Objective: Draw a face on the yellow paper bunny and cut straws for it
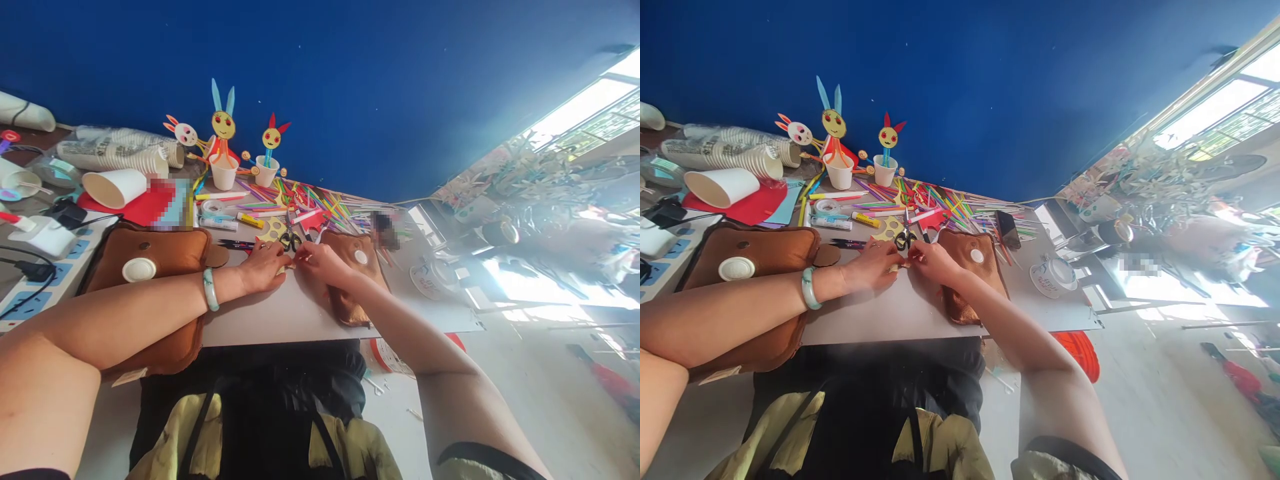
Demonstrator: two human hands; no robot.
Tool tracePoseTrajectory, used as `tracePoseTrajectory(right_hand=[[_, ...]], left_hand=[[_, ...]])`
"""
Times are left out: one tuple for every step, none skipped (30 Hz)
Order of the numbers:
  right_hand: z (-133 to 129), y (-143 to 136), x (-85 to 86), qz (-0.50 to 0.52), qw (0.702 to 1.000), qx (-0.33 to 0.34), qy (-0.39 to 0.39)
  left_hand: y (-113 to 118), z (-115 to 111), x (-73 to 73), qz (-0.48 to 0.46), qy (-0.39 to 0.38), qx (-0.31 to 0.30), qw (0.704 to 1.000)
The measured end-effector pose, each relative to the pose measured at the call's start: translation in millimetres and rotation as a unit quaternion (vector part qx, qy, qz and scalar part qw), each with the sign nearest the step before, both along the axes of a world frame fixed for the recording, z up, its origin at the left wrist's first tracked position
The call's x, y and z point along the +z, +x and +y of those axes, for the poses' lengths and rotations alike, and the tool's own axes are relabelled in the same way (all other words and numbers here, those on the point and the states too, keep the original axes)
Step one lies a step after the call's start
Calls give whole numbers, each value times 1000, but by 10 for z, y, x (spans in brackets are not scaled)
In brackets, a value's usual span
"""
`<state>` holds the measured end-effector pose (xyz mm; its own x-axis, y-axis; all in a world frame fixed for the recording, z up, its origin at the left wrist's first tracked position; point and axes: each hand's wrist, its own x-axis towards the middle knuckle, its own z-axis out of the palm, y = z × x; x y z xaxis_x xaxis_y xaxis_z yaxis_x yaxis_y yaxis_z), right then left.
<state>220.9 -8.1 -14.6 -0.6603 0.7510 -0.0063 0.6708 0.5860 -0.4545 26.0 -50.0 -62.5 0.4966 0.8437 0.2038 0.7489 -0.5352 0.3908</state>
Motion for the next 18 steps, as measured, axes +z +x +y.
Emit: tracePoseTrajectory(right_hand=[[16,-22,4,2,1000,-20,-12],[33,-44,4,-10,999,-40,-16],[48,-67,2,-33,998,-55,-17],[63,-88,-1,-61,996,-65,-17],[76,-106,-6,-87,994,-70,-18],[88,-122,-12,-108,991,-72,-20],[98,-134,-16,-121,990,-73,-23],[107,-144,-19,-128,989,-74,-24],[115,-151,-21,-132,988,-76,-25],[122,-156,-21,-137,987,-77,-25],[128,-160,-20,-142,986,-77,-27],[134,-164,-19,-145,986,-76,-28],[138,-168,-18,-147,986,-75,-31],[140,-171,-18,-147,986,-74,-33],[141,-174,-20,-146,986,-73,-35],[139,-177,-21,-144,986,-73,-36],[136,-179,-23,-140,987,-74,-35],[129,-181,-23,-135,987,-75,-34]], left_hand=[[0,0,-3,-1,-1,1,1000],[2,1,-3,1,-2,3,1000],[4,1,-1,4,-2,4,1000],[7,1,3,8,-1,4,1000],[10,1,7,11,0,4,1000],[13,1,11,14,3,3,1000],[17,1,14,17,5,4,1000],[20,0,15,19,7,5,1000],[23,0,15,20,9,7,1000],[26,-1,13,20,9,8,1000],[29,-1,11,18,10,9,1000],[31,-1,8,15,10,9,1000],[32,-1,5,12,11,10,1000],[34,1,3,10,11,10,1000],[35,3,1,9,13,10,1000],[35,6,1,10,14,11,1000],[35,9,1,12,15,13,1000],[35,12,3,15,16,16,1000]])
